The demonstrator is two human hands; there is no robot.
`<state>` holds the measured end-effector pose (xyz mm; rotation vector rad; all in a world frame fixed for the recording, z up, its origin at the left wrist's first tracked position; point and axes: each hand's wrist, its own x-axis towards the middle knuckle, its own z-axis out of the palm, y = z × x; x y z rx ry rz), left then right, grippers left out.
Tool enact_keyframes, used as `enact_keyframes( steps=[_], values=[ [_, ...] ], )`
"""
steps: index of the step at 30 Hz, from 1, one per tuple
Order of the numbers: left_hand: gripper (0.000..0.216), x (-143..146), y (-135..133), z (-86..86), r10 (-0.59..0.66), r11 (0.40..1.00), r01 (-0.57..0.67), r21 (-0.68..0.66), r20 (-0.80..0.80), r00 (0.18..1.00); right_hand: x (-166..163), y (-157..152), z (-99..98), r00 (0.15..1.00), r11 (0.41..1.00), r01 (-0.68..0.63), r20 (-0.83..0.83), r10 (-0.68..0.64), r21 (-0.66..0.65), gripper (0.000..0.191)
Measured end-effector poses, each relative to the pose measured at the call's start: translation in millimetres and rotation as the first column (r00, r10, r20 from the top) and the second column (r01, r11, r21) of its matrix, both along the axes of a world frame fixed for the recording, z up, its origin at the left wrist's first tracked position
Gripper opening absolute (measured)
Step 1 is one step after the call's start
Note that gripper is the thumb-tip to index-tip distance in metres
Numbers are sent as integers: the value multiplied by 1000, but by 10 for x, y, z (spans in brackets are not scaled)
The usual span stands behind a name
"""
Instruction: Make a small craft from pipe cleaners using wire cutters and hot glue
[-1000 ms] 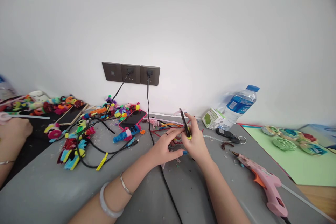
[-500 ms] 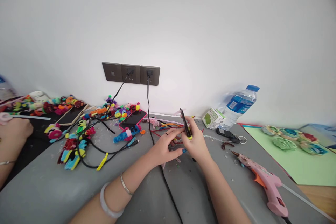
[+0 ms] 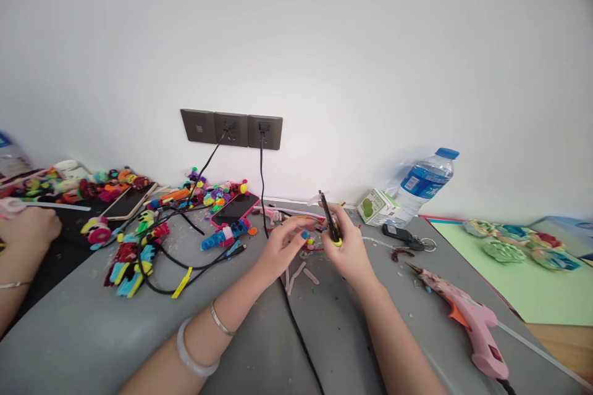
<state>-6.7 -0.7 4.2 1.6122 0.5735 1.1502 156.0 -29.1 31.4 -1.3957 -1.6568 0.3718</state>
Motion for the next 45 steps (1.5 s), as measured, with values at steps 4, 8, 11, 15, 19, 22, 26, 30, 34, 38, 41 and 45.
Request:
enact_keyframes(
  steps=[4,8,11,15,19,22,26,30,34,38,41,45],
  values=[
    [40,-35,57,20,137,977,-108,-184,153,979,42,-4,51,994,1000,-17,107,20,-25,47],
    [46,-17,71,17,178,944,-97,-316,240,954,55,24,22,983,998,-48,176,54,-37,43],
    [47,3,59,48,181,929,-69,-363,284,942,43,42,-20,977,996,-76,196,84,-49,40],
    [45,10,67,77,199,910,-57,-411,311,929,31,38,-39,965,991,-96,233,117,-98,43],
    [39,1,82,61,216,903,-75,-424,296,931,26,27,-29,957,982,-118,249,151,-145,43],
    [34,-4,80,56,203,903,-48,-427,327,923,18,33,-29,959,981,-128,234,159,-143,43],
    [30,-4,88,65,208,894,-18,-448,380,901,36,47,-23,981,993,-35,187,55,-110,44],
    [29,-3,110,50,219,873,5,-488,401,890,128,62,12,985,990,138,108,-133,-42,42],
    [35,19,82,23,218,871,-39,-490,312,925,239,107,-5,933,934,337,180,-313,-121,38],
    [43,70,11,18,135,913,-58,-404,165,977,279,162,-144,854,853,464,377,-359,-241,43],
    [46,100,-22,19,79,945,-55,-323,60,995,277,181,-262,804,806,509,500,-321,-303,48],
    [47,108,-16,6,85,959,-87,-268,-20,996,294,203,-312,815,857,490,434,-384,-162,34]
  ],
)
